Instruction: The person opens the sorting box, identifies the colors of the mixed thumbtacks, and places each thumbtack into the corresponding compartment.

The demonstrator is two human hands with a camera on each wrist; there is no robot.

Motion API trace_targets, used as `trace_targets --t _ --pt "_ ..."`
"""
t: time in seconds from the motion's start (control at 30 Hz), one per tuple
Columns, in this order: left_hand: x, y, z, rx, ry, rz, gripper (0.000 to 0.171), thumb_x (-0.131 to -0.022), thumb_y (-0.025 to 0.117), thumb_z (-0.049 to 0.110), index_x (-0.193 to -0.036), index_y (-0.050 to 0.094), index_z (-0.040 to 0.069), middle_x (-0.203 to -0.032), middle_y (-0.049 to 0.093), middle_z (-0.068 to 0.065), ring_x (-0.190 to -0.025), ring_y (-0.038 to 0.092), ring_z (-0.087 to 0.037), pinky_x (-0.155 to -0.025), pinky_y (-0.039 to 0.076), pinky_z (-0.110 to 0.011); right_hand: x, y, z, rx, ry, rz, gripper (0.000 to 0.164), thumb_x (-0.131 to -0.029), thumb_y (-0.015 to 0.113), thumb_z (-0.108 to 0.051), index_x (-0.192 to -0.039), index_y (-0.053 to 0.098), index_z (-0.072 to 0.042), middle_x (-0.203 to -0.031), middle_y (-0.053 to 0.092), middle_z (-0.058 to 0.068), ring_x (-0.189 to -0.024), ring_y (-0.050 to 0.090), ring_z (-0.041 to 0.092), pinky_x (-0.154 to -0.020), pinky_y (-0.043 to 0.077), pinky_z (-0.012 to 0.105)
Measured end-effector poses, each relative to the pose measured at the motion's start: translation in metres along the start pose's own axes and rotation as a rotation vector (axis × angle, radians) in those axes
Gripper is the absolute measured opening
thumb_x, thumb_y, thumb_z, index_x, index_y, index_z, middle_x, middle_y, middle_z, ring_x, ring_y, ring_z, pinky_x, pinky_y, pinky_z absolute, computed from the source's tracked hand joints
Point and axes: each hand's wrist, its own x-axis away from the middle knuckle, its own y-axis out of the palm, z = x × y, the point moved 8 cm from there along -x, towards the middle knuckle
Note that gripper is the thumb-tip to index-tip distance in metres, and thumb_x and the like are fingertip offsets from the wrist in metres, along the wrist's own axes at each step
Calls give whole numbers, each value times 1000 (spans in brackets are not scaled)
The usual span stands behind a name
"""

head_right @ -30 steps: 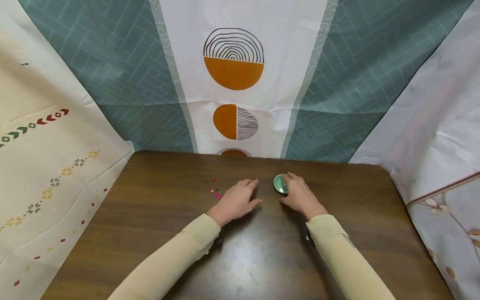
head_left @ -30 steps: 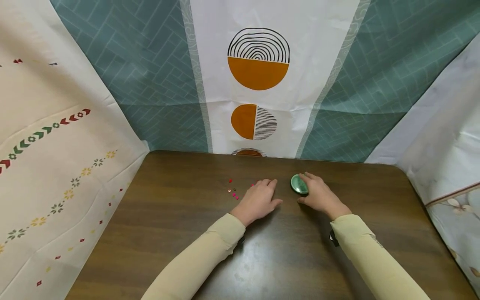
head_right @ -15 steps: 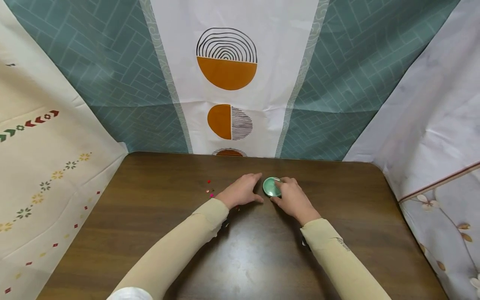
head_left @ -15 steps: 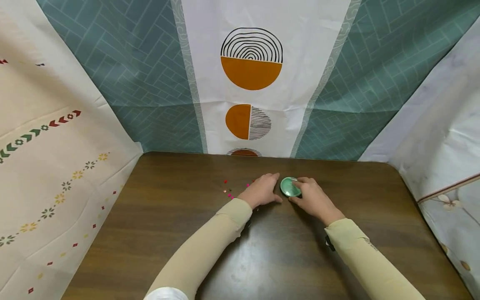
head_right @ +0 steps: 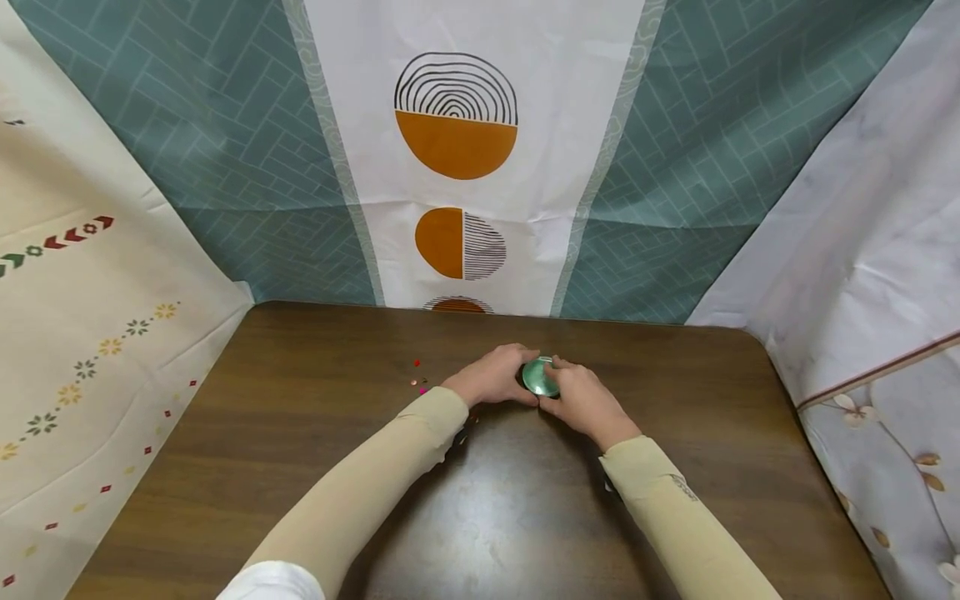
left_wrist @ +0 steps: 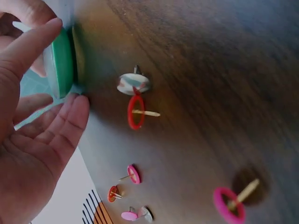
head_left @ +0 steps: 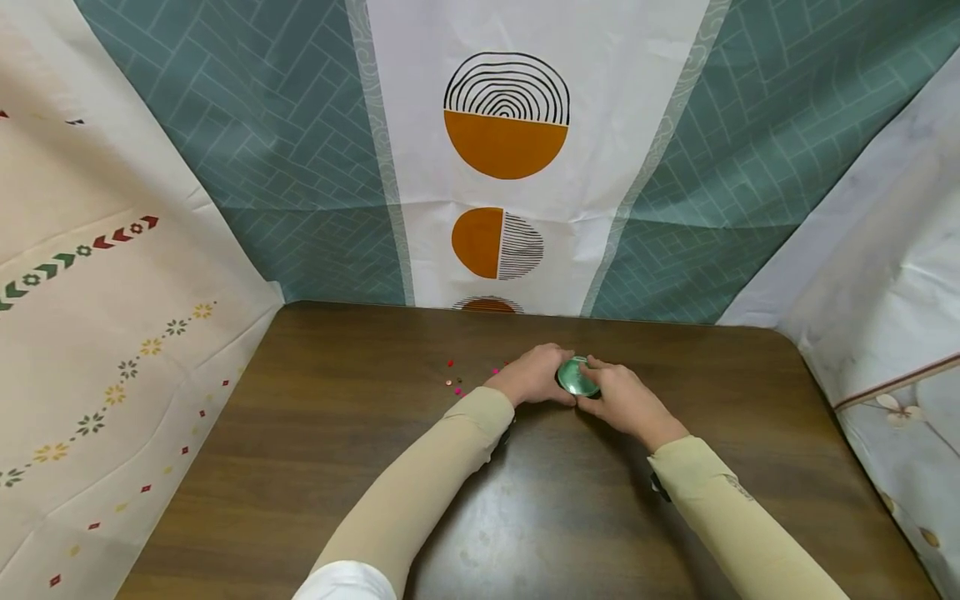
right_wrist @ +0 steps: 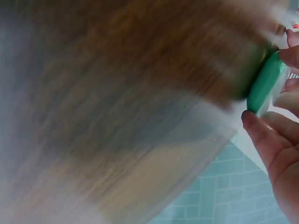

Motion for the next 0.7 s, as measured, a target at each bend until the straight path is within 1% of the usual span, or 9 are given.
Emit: trace_targets --t 0.07,0.17,0.23,0.33,0.43,0.57,0.7 --pt "-2 1 -2 44 1 -5 81 -74 75 44 -141 42 11 -139 49 -2 -120 51 -13 -94 45 -23 -1 0 -1 3 -17 -11 59 -84 68 -31 -132 51 0 -138 44 26 -118 55 36 -88 50 43" --pt "-3 3 -4 82 -12 -22 77 -76 75 40 -140 43 11 -140 49 -2 -118 53 -12 -91 46 -21 -2 1 -3 18 -31 -31 60 -84 68 -31 -132 51 0 -139 44 26 -118 55 36 -87 51 41" --pt "-5 3 -6 83 -26 -31 77 -76 75 40 -140 43 11 -140 48 -2 -116 53 -12 -89 46 -20 -2 1 -4 29 -41 -37 60 -84 68 -31 -132 51 1 -138 44 25 -118 55 36 -87 51 41" --pt "-7 4 -8 53 -32 -22 76 -75 76 40 -138 46 11 -138 50 -3 -111 54 -12 -85 47 -19 -2 2 -9 63 -86 -26 60 -83 69 -31 -130 52 2 -136 47 27 -114 57 36 -85 52 40" --pt "-9 4 -9 19 -19 -9 72 -73 78 38 -134 51 11 -130 55 -3 -102 55 -10 -80 47 -18 -1 1 -16 147 -178 20 57 -84 67 -29 -127 53 5 -129 52 28 -108 61 36 -82 53 40" --pt "-11 7 -7 -9 11 -5 64 -71 79 35 -127 56 12 -118 58 -1 -95 53 -9 -77 46 -18 2 1 -24 312 -312 117 56 -84 66 -29 -124 54 8 -120 60 27 -104 64 34 -79 54 39" --pt "-12 5 -7 -29 27 1 61 -71 79 36 -123 57 11 -113 57 0 -92 52 -9 -75 46 -18 5 3 -26 443 -403 185 55 -84 66 -31 -121 55 8 -117 62 24 -105 63 31 -80 54 37"
